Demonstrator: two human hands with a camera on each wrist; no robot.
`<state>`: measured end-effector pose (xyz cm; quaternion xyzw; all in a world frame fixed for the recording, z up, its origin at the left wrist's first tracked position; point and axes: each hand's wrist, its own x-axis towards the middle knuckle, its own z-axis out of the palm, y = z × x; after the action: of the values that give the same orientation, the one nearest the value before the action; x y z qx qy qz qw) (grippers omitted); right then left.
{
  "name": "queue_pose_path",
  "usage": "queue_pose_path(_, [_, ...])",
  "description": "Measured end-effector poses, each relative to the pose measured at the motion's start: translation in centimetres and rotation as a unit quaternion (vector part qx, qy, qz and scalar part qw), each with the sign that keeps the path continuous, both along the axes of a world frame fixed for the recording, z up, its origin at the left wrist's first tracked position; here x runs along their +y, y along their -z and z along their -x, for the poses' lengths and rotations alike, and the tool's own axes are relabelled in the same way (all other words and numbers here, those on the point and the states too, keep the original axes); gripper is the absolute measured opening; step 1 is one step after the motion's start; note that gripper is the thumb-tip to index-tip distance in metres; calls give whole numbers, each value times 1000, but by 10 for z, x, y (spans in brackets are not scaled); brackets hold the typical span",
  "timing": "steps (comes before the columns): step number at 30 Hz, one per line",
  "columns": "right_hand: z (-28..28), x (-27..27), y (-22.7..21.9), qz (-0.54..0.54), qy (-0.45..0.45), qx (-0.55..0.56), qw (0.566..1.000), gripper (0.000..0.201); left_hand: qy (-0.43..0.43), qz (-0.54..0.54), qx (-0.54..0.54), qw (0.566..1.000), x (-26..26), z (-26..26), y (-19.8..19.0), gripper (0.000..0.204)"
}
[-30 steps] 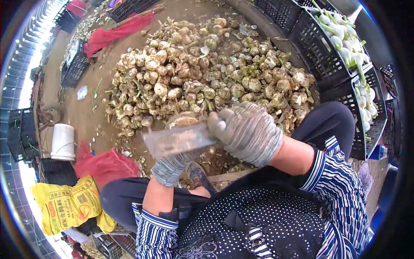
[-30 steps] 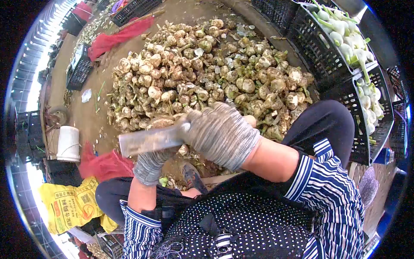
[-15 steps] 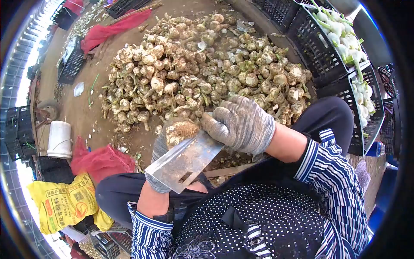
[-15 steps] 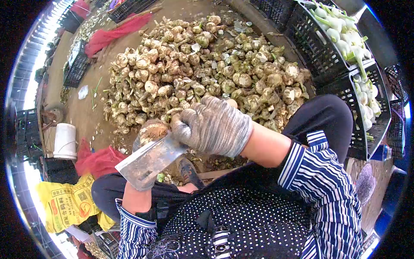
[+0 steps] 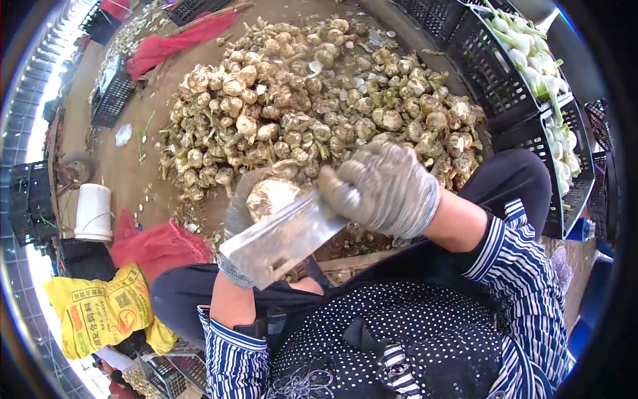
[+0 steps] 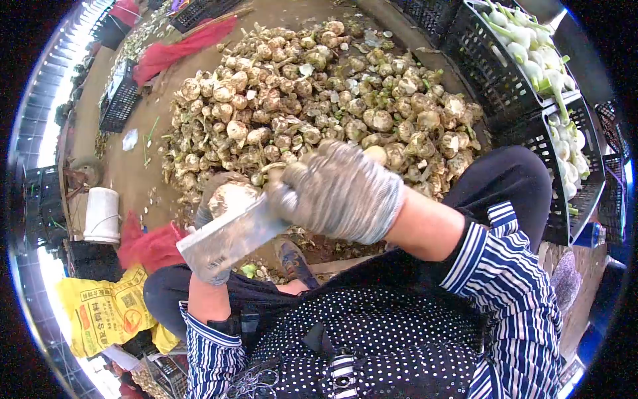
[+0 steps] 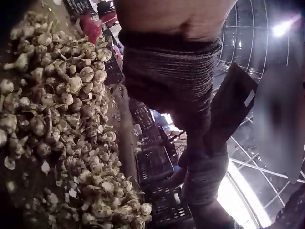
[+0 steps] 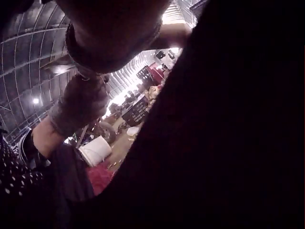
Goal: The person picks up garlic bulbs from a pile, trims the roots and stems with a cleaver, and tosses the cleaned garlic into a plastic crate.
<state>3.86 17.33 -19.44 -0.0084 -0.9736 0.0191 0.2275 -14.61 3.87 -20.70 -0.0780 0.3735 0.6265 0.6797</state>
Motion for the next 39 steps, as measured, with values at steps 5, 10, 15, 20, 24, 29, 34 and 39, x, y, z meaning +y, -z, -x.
queue_pose_path(5, [0,-8,15,21,-22,-1,1000,31,-43,-88,30,995,-2,-9,8,32])
queue_pose_path(10, [-5,5,21,18,0,-41,999,35,-42,-133,3,990,-5,-16,20,31])
queue_pose_path(15, [-5,46,32,64,186,-41,980,24,249,-170,794,528,0,-12,3,35])
queue_pose_path(20, [-31,65,-2,174,277,314,891,12,169,-113,336,920,17,19,41,45])
queue_pose_path(24, [-76,102,-21,501,219,475,689,16,154,-4,372,915,44,-9,83,64])
queue_pose_path(29, [-123,118,-26,630,259,459,571,13,259,39,300,917,116,-74,112,53])
queue_pose_path(34, [-148,126,-12,610,283,456,583,11,267,-162,219,925,171,-139,93,46])
queue_pose_path(39, [-164,119,0,607,305,440,588,9,178,69,525,829,131,-43,186,43])
